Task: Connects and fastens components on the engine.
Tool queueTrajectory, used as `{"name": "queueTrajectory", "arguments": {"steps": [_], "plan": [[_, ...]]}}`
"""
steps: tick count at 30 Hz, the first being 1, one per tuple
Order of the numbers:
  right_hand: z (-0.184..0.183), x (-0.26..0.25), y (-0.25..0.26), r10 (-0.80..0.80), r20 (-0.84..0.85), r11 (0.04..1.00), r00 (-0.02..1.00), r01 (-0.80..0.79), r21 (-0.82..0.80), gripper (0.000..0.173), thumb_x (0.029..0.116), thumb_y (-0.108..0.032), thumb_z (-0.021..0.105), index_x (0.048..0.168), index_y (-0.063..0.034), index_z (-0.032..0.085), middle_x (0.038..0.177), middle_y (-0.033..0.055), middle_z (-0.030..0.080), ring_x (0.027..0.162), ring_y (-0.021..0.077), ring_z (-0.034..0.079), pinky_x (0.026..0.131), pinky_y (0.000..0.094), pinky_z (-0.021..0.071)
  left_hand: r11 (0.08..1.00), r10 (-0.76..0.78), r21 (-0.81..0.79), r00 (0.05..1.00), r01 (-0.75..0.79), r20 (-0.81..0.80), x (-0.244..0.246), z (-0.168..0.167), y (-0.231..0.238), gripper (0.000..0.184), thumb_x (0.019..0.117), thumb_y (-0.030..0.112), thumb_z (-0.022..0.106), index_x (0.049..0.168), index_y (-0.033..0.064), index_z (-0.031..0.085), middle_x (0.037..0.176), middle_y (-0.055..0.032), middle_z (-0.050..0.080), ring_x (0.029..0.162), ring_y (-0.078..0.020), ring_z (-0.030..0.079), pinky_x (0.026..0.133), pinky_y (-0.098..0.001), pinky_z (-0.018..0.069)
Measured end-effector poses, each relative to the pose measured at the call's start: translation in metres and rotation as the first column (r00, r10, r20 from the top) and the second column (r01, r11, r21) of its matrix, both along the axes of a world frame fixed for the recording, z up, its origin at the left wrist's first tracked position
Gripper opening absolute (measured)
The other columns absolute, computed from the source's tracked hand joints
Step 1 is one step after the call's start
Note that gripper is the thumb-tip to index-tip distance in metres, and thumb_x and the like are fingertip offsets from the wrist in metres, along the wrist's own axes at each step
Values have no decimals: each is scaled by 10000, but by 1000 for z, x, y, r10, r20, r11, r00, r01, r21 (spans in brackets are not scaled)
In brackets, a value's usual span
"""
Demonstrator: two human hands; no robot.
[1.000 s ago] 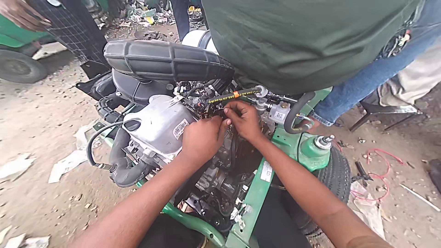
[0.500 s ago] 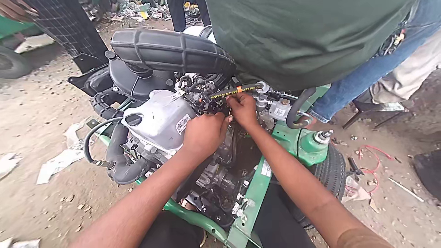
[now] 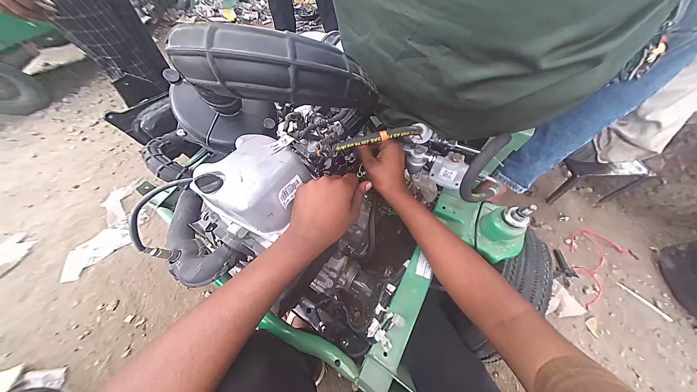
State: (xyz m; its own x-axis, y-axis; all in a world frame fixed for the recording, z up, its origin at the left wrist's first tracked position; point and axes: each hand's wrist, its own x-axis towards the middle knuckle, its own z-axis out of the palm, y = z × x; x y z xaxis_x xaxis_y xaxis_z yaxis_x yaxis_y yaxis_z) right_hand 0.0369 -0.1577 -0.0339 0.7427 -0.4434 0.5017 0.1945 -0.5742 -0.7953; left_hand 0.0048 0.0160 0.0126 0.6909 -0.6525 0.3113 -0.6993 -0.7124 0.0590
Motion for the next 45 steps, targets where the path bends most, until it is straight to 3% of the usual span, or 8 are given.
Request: {"name": "queueTrajectory", "arguments": {"steps": [6,13,18,22,27,31,37,45], "plan": [[7,-1,-5,61,-154,993,986,-76,-88,331,1032,-280,547,793,-95,682,669,34,599,658,185,607,646,466,489,1000,3,2,1000,-3,-27,1,0,0,459,1070,498,412,851,167,643,675,-40,604,627,-268,644,499,-491,475],[25,-1,2,307,131,859,943,-334,389,110,960,-108,705,894,-24,728,716,18,669,600,78,584,577,261,511,1000,-27,-17,998,26,-61,0,3,3,354,1044,424,497,867,168,666,693,-33,620,634,-254,646,511,-494,486],[17,-9,20,346,88,913,934,-356,199,76,915,-83,743,968,-33,762,861,58,760,784,109,717,764,340,616,995,-84,40,982,92,-172,-1,11,8,309,1017,410,550,821,203,668,672,-8,610,636,-231,636,521,-497,486],[-4,-13,29,245,44,965,968,-240,-109,146,974,-188,680,1033,-105,786,957,5,771,891,91,714,845,343,589,975,-131,154,973,161,-191,2,13,10,291,964,369,607,734,191,626,654,-12,587,632,-238,621,522,-492,472],[-18,-21,32,153,34,903,988,-126,-411,219,995,-170,638,1141,-142,799,1078,14,775,1018,205,682,929,389,535,964,-132,207,977,166,-168,1,11,12,278,959,412,629,773,209,671,709,-11,645,683,-245,662,544,-512,497],[-29,-17,21,109,-24,947,994,-111,-300,186,981,-323,688,1032,-205,822,1023,-45,782,979,118,712,910,394,567,975,-160,131,978,178,-137,4,7,12,207,1000,345,580,973,210,735,819,-25,702,758,-256,700,614,-526,550],[-22,-15,25,48,-209,965,977,-99,-241,250,1001,-441,636,1092,-274,799,1022,-53,774,972,148,720,848,470,583,979,-137,141,986,150,-95,3,4,12,233,1006,367,570,1025,199,731,866,-36,708,766,-262,702,610,-520,554],[-16,-20,22,-76,-390,928,918,-78,-365,407,1045,-475,548,1015,-109,724,938,101,719,921,299,713,736,527,582,975,-138,162,987,150,-84,2,3,11,272,1014,387,552,1050,198,744,894,-42,720,788,-276,708,621,-534,552]]}}
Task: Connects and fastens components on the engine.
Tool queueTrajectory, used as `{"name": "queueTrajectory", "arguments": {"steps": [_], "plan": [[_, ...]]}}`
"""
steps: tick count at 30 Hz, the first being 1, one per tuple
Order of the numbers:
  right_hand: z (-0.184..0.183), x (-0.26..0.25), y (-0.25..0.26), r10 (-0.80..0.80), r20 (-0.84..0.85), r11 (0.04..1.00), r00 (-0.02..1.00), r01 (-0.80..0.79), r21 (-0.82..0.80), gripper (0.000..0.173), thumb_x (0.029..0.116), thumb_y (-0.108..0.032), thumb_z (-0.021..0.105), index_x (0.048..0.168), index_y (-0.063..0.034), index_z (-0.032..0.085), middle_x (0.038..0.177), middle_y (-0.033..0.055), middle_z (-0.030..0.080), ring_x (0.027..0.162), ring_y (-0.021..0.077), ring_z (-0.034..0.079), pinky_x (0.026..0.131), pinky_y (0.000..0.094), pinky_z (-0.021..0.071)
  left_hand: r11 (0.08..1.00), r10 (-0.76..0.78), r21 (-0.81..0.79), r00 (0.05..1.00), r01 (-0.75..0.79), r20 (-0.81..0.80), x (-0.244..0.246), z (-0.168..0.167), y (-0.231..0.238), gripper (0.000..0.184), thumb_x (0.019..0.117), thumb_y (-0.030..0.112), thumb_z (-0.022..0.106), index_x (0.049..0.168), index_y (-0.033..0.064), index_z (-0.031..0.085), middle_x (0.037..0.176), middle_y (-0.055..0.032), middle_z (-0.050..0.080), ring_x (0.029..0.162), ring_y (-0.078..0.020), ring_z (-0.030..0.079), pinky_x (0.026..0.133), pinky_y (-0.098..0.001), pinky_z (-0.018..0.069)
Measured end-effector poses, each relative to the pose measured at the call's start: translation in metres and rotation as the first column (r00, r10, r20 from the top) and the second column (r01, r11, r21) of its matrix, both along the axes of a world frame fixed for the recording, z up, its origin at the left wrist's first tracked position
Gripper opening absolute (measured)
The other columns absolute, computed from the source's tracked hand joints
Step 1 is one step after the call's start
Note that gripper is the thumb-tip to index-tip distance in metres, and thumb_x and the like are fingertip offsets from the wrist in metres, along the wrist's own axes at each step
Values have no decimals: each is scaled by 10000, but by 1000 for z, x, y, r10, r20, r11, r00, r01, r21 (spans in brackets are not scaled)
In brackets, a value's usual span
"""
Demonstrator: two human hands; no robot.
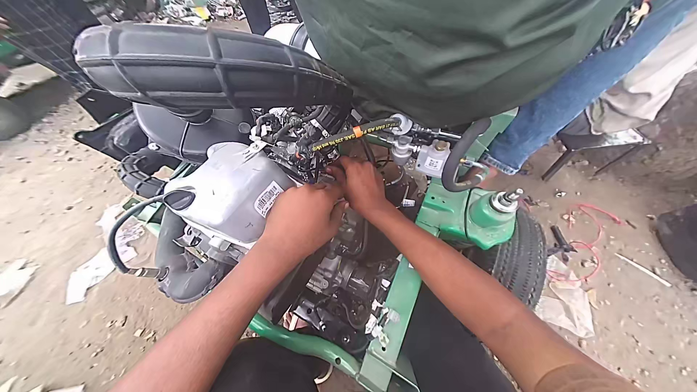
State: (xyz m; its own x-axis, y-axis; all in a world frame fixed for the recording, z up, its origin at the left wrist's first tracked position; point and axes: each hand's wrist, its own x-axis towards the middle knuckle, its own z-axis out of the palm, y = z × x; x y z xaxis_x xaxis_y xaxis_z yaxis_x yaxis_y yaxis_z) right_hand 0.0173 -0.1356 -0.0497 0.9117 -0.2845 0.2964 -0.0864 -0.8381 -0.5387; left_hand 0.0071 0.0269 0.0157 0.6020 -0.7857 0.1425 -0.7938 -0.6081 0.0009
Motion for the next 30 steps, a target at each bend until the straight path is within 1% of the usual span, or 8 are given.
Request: {"name": "queueTrajectory", "arguments": {"steps": [3,9,18,22,24,26,28,30], "plan": [[2,0,-1,-36,-105,997,994,29,-66,547,1065,-538,453,919,-68,692,864,145,692,858,342,709,666,548,563,1000,-3,-1,1000,3,-1,0,0,0,277,1021,386,544,1054,194,740,888,-46,717,782,-282,706,620,-536,551],[4,2,-3,-75,-134,993,988,62,-96,533,1082,-517,420,923,-80,680,835,141,685,835,342,708,642,536,553,1000,-5,-30,1000,5,11,-2,0,1,266,1020,357,544,1018,168,730,868,-50,710,767,-276,702,619,-525,550],[-2,5,-18,18,-124,999,992,-13,42,379,1082,-386,507,1033,-57,689,951,170,692,907,359,703,751,552,577,997,15,-74,1000,-15,-2,-6,1,1,267,1024,325,546,1057,144,740,879,-65,722,778,-282,709,653,-539,562],[-3,4,-21,55,-96,995,994,-47,89,309,1073,-314,538,1097,-64,718,1004,170,714,959,352,709,811,549,585,976,24,-211,988,-56,-155,-10,5,3,249,1017,319,583,1135,158,731,817,10,714,689,-152,679,647,-446,578],[-2,5,-23,64,-91,993,994,-54,105,308,1071,-317,546,1091,-64,721,992,169,715,959,349,709,814,546,585,944,25,-286,900,-164,-435,-17,5,2,277,1022,332,604,1234,180,697,878,64,746,709,-74,715,672,-349,644],[-2,5,-25,71,-97,991,993,-59,116,311,1069,-326,550,1066,-61,714,959,166,712,936,343,710,802,538,584,885,0,-331,712,-327,-702,-24,-1,-4,404,1013,301,649,1378,136,600,1027,3,759,798,-137,753,750,-373,670],[-1,5,-26,80,-106,988,991,-65,137,316,1066,-327,558,1064,-54,715,967,167,711,942,342,706,816,531,583,829,-17,-336,580,-448,-814,-29,-10,-14,579,997,255,673,1512,135,439,1196,-53,712,869,-184,746,813,-402,655],[0,5,-28,88,-105,987,991,-72,146,319,1063,-329,564,1055,-48,715,971,167,710,953,342,703,821,531,580,745,-98,-303,352,-594,-931,-31,-13,-29,726,1013,188,637,1612,192,228,1382,-116,607,998,-244,728,889,-414,624]]}}
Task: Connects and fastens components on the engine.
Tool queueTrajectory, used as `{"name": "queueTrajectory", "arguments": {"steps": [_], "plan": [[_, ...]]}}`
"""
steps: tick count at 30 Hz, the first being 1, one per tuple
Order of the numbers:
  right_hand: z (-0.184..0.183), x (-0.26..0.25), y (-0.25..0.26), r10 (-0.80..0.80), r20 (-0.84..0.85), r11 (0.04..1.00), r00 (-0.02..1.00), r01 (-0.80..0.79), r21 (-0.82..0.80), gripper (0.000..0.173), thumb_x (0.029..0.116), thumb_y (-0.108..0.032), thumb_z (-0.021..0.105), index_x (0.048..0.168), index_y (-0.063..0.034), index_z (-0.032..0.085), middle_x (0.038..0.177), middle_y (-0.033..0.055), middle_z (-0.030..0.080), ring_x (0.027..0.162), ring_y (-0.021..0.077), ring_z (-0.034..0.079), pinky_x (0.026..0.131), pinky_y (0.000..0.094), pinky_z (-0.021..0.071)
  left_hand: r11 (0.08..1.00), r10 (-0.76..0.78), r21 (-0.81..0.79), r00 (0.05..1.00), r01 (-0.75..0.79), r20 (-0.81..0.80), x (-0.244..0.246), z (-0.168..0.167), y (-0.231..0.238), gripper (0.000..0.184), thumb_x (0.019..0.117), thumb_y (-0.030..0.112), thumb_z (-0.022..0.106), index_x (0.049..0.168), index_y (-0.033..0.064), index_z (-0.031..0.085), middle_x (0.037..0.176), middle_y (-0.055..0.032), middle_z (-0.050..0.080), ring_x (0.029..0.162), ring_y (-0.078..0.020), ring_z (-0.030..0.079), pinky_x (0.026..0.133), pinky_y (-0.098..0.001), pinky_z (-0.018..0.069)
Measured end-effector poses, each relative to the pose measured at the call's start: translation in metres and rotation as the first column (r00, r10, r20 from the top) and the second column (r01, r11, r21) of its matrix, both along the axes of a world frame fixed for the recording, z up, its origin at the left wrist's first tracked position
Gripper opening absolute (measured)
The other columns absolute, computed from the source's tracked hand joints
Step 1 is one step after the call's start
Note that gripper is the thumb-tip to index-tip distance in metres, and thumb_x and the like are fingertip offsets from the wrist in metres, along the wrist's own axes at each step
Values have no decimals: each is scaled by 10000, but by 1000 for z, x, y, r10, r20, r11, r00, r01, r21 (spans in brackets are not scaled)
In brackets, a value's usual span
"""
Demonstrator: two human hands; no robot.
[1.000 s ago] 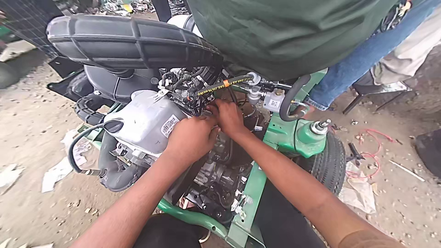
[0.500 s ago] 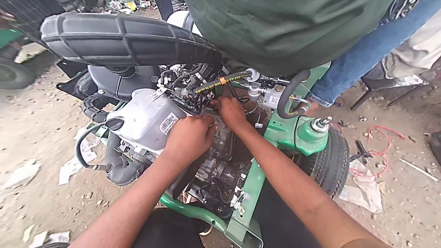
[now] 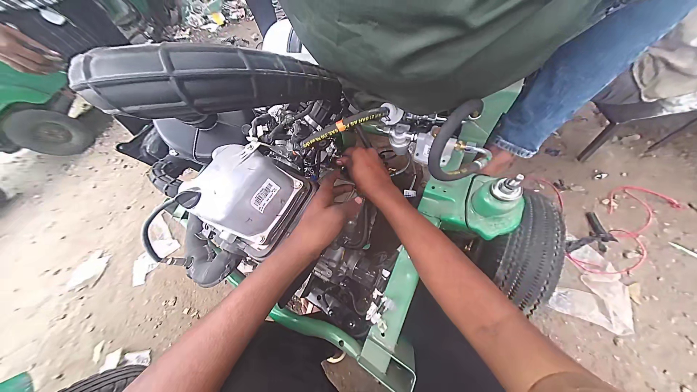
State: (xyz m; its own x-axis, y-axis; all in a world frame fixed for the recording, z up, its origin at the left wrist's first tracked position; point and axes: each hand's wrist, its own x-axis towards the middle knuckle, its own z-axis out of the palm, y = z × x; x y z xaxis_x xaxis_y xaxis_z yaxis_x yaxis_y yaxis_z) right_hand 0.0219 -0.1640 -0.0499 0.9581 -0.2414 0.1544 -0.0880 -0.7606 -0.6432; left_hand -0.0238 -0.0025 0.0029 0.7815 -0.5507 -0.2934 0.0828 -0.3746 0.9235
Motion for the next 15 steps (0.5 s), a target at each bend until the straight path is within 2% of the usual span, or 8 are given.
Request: {"name": "queueTrajectory", "arguments": {"steps": [2,4,5,7,9,11,13,15], "plan": [[2,1,0,5,-16,1000,1000,-5,18,324,1063,-336,563,1050,-48,713,975,171,708,958,347,702,815,539,577,978,80,-160,952,-132,-296,1,1,-16,785,1032,121,593,1630,264,105,1438,-159,549,1087,-318,704,917,-466,611],[3,2,-1,11,-43,999,999,-9,44,323,1059,-347,568,1044,-59,713,977,164,707,961,340,699,815,540,574,946,146,-209,900,-249,-411,8,-7,-28,815,1006,63,595,1621,276,104,1415,-182,554,1098,-338,693,918,-495,600],[3,2,-2,8,-54,999,999,-5,55,316,1053,-353,579,1042,-72,722,977,153,711,959,331,699,813,532,573,935,178,-208,886,-288,-427,13,-11,-33,827,978,40,603,1619,263,129,1389,-192,559,1088,-339,690,910,-497,596],[3,6,-2,13,-63,998,998,-9,63,291,1041,-349,597,1045,-94,738,975,137,722,948,316,705,810,526,577,916,229,-215,882,-338,-413,21,-13,-42,771,905,-19,586,1577,197,276,1318,-194,591,1078,-328,678,901,-506,588],[3,7,-3,13,-59,998,998,-10,59,276,1034,-333,608,1041,-94,746,957,135,727,929,313,709,804,526,578,898,271,-235,888,-372,-372,26,-14,-49,673,832,-59,567,1462,128,428,1223,-172,620,1037,-303,661,860,-500,574],[3,7,-3,11,-46,999,999,-8,49,280,1030,-335,614,1029,-88,746,942,135,726,918,310,709,802,527,579,884,285,-263,891,-387,-352,31,-17,-49,700,789,-90,586,1436,135,439,1238,-159,612,1053,-306,656,846,-517,578],[2,7,-2,8,-21,999,1000,-7,39,278,1030,-333,611,1019,-92,749,929,129,726,902,303,712,791,520,583,880,265,-291,896,-376,-356,34,-19,-46,765,778,-99,592,1470,174,410,1365,-133,557,1156,-308,622,879,-534,576],[2,6,-2,5,-8,999,1000,-5,48,278,1029,-331,612,1011,-90,750,911,128,724,884,301,711,779,520,582,856,252,-340,889,-389,-382,34,-19,-45,807,807,-90,575,1532,199,368,1418,-132,528,1195,-310,605,907,-543,563]]}}
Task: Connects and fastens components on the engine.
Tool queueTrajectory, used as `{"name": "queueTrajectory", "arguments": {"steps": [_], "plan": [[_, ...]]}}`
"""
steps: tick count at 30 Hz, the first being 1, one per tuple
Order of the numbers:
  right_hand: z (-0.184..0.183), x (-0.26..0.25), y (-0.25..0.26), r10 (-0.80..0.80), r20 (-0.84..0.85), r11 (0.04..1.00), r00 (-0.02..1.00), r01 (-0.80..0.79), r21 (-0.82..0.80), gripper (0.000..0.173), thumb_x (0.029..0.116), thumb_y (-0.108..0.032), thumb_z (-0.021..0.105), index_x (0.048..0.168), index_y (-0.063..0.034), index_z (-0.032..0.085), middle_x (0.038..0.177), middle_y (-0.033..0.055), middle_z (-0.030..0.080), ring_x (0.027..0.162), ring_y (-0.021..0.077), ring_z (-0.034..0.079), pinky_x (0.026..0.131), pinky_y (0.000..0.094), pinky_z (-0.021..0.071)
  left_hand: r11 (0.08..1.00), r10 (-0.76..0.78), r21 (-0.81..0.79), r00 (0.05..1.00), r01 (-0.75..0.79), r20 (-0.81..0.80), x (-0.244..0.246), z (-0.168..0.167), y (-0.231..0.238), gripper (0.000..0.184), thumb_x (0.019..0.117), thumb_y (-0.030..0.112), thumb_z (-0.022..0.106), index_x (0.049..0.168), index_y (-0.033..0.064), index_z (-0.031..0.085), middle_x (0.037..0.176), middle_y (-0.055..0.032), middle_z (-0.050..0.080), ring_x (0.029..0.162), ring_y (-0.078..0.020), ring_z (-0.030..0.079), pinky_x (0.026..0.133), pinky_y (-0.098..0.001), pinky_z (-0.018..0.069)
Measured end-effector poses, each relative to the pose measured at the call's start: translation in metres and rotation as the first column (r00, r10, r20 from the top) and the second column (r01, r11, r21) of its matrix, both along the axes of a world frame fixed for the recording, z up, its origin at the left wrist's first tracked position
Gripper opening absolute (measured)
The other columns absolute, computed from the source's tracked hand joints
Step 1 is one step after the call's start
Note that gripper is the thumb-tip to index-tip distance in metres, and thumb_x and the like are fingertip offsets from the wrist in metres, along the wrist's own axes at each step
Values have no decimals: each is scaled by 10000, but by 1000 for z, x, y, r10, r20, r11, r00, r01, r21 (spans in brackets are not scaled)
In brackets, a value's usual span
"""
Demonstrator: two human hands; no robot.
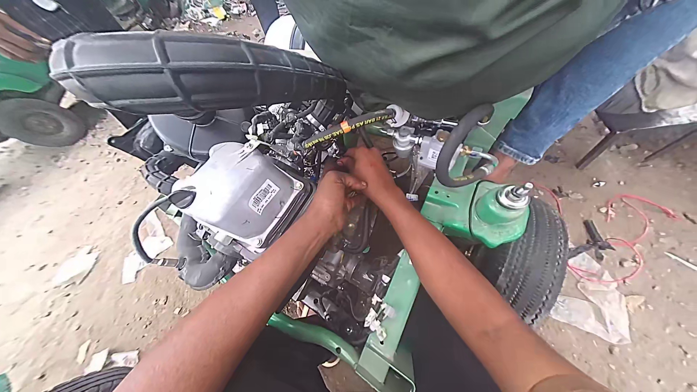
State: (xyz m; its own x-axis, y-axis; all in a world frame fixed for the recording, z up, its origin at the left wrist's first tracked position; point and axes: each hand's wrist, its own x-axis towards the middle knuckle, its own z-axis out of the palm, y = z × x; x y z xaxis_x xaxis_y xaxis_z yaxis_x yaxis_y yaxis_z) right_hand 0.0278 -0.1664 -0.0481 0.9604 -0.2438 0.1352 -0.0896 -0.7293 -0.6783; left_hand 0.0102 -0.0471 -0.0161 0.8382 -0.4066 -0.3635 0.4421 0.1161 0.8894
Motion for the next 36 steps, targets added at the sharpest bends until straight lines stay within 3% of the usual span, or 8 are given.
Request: {"name": "queueTrajectory", "arguments": {"steps": [4,6,9,17,21,26,36], "plan": [[2,0,-2,-3,-11,1000,1000,3,19,283,1029,-342,616,1014,-96,756,912,129,725,888,310,711,785,533,580,989,56,-136,998,-59,-26,-8,1,2,924,810,-155,564,1583,251,261,1562,-106,390,1313,-336,528,943,-596,538],[2,0,-1,-1,-10,1000,1000,1,9,287,1031,-346,613,1019,-96,754,922,127,726,900,306,709,792,527,578,988,64,-139,998,-66,-15,-9,-1,4,1033,784,-164,583,1621,289,183,1611,-91,332,1358,-341,495,947,-605,540],[2,-1,-1,-3,1,1000,1000,3,2,297,1035,-350,608,1011,-92,753,911,128,725,891,303,709,785,523,577,994,46,-105,999,-42,29,-9,-5,5,1065,778,-149,612,1628,313,167,1633,-70,315,1361,-329,498,930,-592,554],[9,-6,9,-65,-87,995,994,58,-82,291,1053,-308,569,1009,-68,728,951,158,716,938,334,708,801,530,579,997,-31,-66,997,36,68,-4,-6,10,1130,754,-112,617,1642,359,99,1623,-55,319,1348,-334,503,895,-597,565],[5,-6,6,-32,-83,998,996,27,-62,294,1054,-312,569,973,-72,717,918,142,701,897,316,698,764,520,572,997,-66,-22,995,68,75,-4,-6,13,1134,768,-72,669,1632,381,91,1587,-112,361,1230,-362,593,848,-566,594],[5,-8,-8,51,-26,999,998,-50,7,298,1040,-314,599,921,-72,726,839,118,692,820,277,680,749,508,550,995,-85,55,990,79,115,-4,-7,9,1202,759,31,781,1637,376,36,1598,-135,331,1241,-382,585,822,-568,607],[9,-7,-13,73,-25,997,997,-73,-15,312,1041,-343,590,939,-91,742,856,109,704,842,274,686,763,518,549,995,-73,80,992,64,107,-2,-10,8,1135,764,71,827,1610,369,132,1481,-136,463,1179,-376,618,794,-566,607]]}}
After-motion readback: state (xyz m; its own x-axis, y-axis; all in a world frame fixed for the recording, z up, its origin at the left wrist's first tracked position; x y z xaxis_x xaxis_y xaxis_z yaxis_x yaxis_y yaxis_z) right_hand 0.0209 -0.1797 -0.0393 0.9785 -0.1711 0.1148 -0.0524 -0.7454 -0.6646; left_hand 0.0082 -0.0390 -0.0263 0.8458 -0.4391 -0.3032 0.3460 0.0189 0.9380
